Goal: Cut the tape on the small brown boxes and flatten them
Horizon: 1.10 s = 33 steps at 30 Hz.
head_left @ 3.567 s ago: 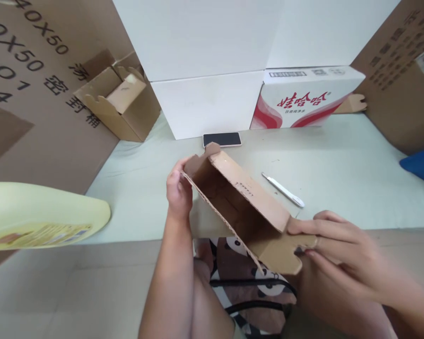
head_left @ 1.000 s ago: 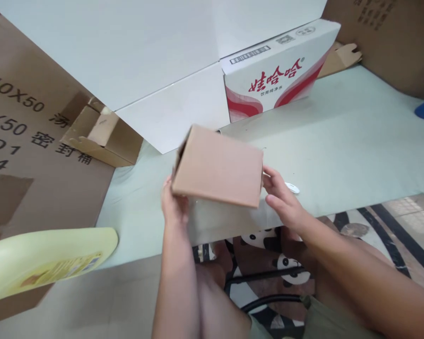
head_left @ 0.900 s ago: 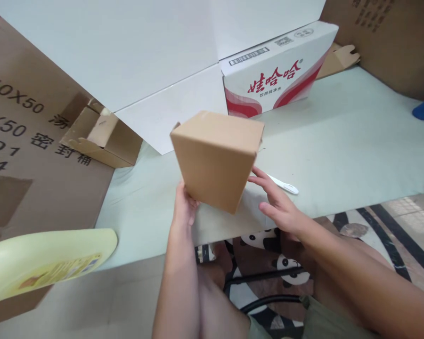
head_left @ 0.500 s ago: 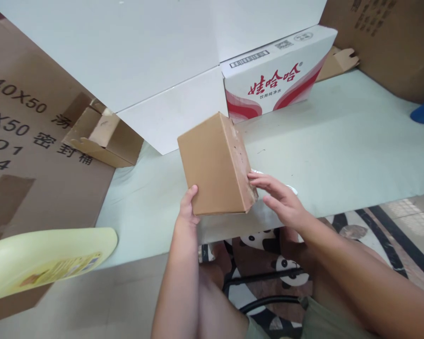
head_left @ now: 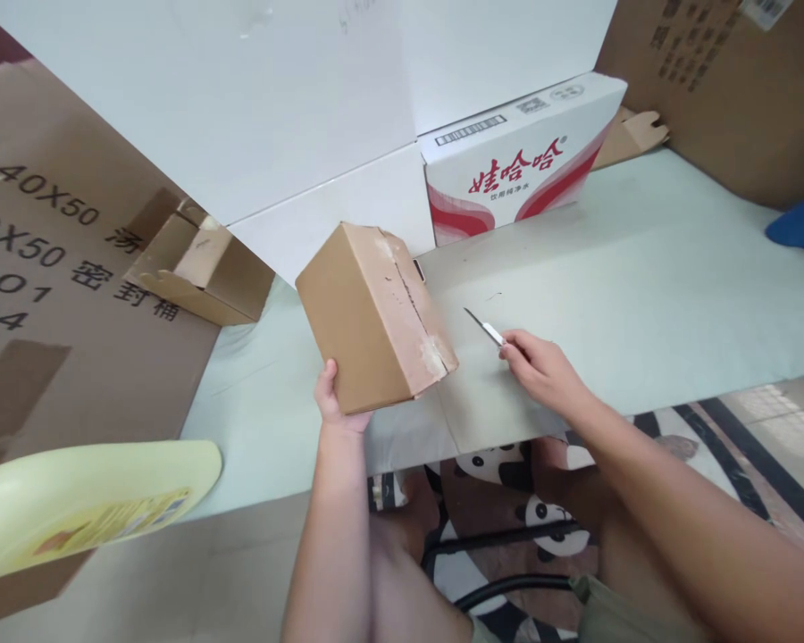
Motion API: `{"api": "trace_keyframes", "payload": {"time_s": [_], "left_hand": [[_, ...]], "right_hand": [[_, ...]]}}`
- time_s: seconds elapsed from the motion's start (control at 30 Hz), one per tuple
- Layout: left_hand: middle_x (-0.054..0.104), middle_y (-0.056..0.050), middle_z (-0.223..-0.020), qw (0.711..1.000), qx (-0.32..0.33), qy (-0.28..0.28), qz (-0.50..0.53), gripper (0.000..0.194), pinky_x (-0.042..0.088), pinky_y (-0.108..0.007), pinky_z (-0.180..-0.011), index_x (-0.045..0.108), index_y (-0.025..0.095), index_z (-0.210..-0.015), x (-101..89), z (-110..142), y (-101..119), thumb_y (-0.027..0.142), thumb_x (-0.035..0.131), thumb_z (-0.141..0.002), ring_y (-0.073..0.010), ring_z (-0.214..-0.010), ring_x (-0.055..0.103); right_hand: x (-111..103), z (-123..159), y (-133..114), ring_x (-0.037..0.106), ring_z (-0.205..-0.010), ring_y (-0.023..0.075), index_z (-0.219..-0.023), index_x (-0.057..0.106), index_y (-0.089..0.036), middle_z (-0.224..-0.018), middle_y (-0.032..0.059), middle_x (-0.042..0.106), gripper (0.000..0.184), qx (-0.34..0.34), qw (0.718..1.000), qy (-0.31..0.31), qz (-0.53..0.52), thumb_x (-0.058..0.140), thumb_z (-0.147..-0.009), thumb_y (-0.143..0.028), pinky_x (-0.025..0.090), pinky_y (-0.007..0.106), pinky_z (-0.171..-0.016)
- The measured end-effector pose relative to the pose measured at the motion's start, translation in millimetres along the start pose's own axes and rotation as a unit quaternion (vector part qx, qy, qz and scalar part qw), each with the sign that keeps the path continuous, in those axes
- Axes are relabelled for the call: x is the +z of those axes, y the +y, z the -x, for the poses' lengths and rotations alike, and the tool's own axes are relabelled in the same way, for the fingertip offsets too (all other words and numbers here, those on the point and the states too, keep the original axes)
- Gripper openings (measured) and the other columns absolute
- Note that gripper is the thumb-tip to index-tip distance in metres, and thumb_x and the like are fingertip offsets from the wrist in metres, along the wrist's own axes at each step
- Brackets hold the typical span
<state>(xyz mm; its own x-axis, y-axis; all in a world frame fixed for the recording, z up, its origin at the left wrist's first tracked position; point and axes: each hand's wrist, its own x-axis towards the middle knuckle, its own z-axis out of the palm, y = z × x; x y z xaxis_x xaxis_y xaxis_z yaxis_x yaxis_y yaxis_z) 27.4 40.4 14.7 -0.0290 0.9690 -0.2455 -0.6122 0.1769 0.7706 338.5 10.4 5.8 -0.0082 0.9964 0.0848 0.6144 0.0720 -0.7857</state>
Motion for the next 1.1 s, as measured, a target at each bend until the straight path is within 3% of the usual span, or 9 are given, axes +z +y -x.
{"api": "trace_keyframes", "payload": {"time_s": [0.07,0.17,0.27,0.37,0.6,0.93,1.1], "left_hand": [[0.076,-0.007,-0.102,1.0,0.0,0.005,-0.004,0.048,0.059,-0.041,-0.081,0.071,0.021,-0.106,-1.4,-0.4,1.3,0.049,0.081,-0.068,-0.0277,-0.093,0.072],[0.077,-0.006,-0.102,1.0,-0.007,0.002,-0.01,0.048,0.059,-0.041,-0.083,0.071,0.021,-0.105,-1.0,0.0,3.3,0.047,0.082,-0.066,-0.0265,-0.091,0.072],[0.077,-0.006,-0.099,1.0,0.004,0.001,-0.02,0.047,0.06,-0.04,-0.08,0.071,0.021,-0.102,1.3,0.4,4.3,0.046,0.084,-0.064,-0.0266,-0.089,0.072],[0.077,-0.006,-0.095,0.999,0.029,0.008,-0.029,0.046,0.06,-0.039,-0.076,0.072,0.021,-0.099,2.0,0.4,4.5,0.046,0.085,-0.062,-0.0267,-0.087,0.072],[0.078,-0.008,-0.098,0.998,0.034,0.013,-0.044,0.046,0.06,-0.041,-0.079,0.072,0.021,-0.104,-6.2,-0.2,4.0,0.045,0.083,-0.066,-0.0298,-0.092,0.073],[0.078,-0.008,-0.093,0.996,0.055,0.027,-0.06,0.047,0.06,-0.04,-0.076,0.072,0.02,-0.103,-4.5,2.2,2.9,0.043,0.084,-0.063,-0.0282,-0.085,0.074],[0.078,-0.008,-0.089,0.995,0.041,0.032,-0.081,0.047,0.06,-0.043,-0.08,0.072,0.019,-0.101,-8.2,3.4,-1.5,0.042,0.084,-0.062,-0.0295,-0.084,0.074]], "right_hand": [[-1.6,4.2,-9.7,0.053,-0.054,0.0156,-0.093,0.062,-0.022,-0.066,-0.0005,0.06,0.031,-0.022,0.993,-0.036,-0.107,0.037,-0.1,-0.039,0.044,0.03,-0.057],[-0.3,10.4,-19.0,0.049,-0.052,0.0135,-0.102,0.063,-0.021,-0.065,-0.0025,0.058,0.028,-0.061,0.985,-0.044,-0.157,0.049,-0.096,-0.045,0.041,0.027,-0.053],[2.5,12.9,-23.1,0.049,-0.052,0.0129,-0.099,0.066,-0.021,-0.063,-0.0025,0.06,0.023,-0.089,0.986,-0.043,-0.132,0.058,-0.092,-0.043,0.041,0.026,-0.052],[3.7,12.1,-24.3,0.059,-0.06,0.0157,-0.098,0.072,-0.022,-0.071,0.0019,0.068,0.029,-0.117,0.985,-0.039,-0.121,0.05,-0.097,-0.039,0.047,0.028,-0.059],[4.3,11.1,-21.4,0.062,-0.064,0.0179,-0.103,0.076,-0.023,-0.075,0.0046,0.069,0.029,-0.125,0.987,0.052,-0.092,0.051,-0.097,-0.034,0.05,0.031,-0.062],[5.4,15.8,-19.2,0.066,-0.069,0.0179,-0.106,0.079,-0.025,-0.083,0.0063,0.073,0.028,-0.125,0.989,0.059,-0.057,0.054,-0.096,-0.033,0.051,0.031,-0.063],[9.2,18.9,-15.6,0.063,-0.064,0.0154,-0.107,0.08,-0.026,-0.083,0.0056,0.071,0.03,-0.166,0.985,0.036,-0.031,0.052,-0.098,-0.034,0.049,0.029,-0.06]]}}
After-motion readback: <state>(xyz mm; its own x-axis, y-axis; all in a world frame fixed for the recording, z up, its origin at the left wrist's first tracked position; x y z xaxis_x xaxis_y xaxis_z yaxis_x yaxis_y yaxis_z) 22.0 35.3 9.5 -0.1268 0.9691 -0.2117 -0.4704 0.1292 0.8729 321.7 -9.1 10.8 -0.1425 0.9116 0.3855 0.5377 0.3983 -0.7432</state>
